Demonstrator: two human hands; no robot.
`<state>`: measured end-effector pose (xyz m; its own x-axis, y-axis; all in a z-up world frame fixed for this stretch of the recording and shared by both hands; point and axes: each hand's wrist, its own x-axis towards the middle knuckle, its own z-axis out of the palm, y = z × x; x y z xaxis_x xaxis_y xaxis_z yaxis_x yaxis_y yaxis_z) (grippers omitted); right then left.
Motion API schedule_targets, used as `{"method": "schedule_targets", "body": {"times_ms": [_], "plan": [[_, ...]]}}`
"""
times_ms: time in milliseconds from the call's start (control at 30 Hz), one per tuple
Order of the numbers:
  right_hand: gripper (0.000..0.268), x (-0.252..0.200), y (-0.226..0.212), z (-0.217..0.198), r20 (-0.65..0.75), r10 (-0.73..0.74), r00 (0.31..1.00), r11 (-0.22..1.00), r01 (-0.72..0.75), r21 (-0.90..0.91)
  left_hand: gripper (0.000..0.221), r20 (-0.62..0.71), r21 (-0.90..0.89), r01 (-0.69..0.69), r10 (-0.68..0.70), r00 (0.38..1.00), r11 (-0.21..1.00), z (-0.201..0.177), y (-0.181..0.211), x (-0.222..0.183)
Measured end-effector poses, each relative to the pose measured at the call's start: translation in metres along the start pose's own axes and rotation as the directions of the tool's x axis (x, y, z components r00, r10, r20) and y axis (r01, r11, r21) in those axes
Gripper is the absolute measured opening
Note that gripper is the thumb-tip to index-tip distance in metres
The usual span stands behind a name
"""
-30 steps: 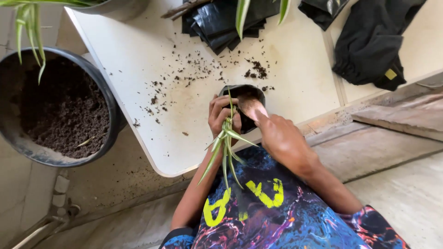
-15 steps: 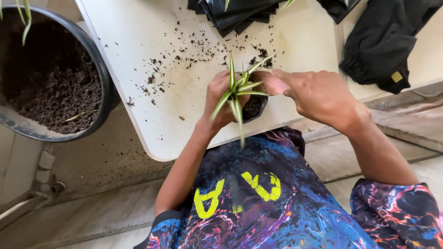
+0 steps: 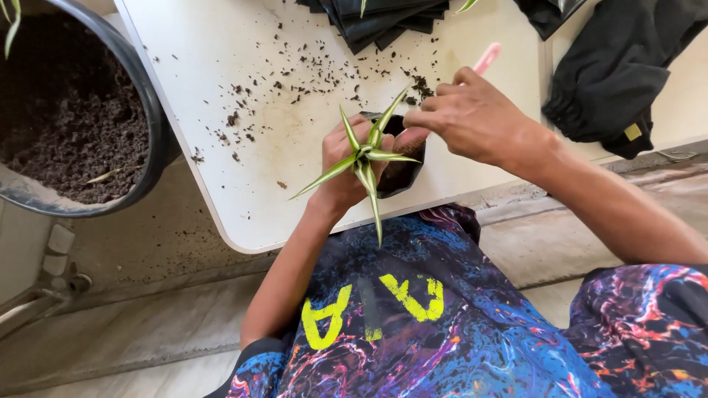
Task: Planting spider plants into small plastic bags by filling them with soil using a small scoop.
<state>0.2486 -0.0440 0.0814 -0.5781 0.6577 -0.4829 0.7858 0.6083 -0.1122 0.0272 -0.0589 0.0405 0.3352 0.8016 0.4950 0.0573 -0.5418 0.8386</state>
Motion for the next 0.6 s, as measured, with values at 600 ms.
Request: {"method": "schedule_targets", "body": {"times_ms": [600], "plan": [[0.016, 0.018, 0.008, -0.001, -0.017, -0.293, 0.956, 0.908, 0.273, -0.317, 0.040, -0.028, 0.049, 0.013, -0.012, 1.000, 0.999, -0.003, 0.004, -0.001]]}}
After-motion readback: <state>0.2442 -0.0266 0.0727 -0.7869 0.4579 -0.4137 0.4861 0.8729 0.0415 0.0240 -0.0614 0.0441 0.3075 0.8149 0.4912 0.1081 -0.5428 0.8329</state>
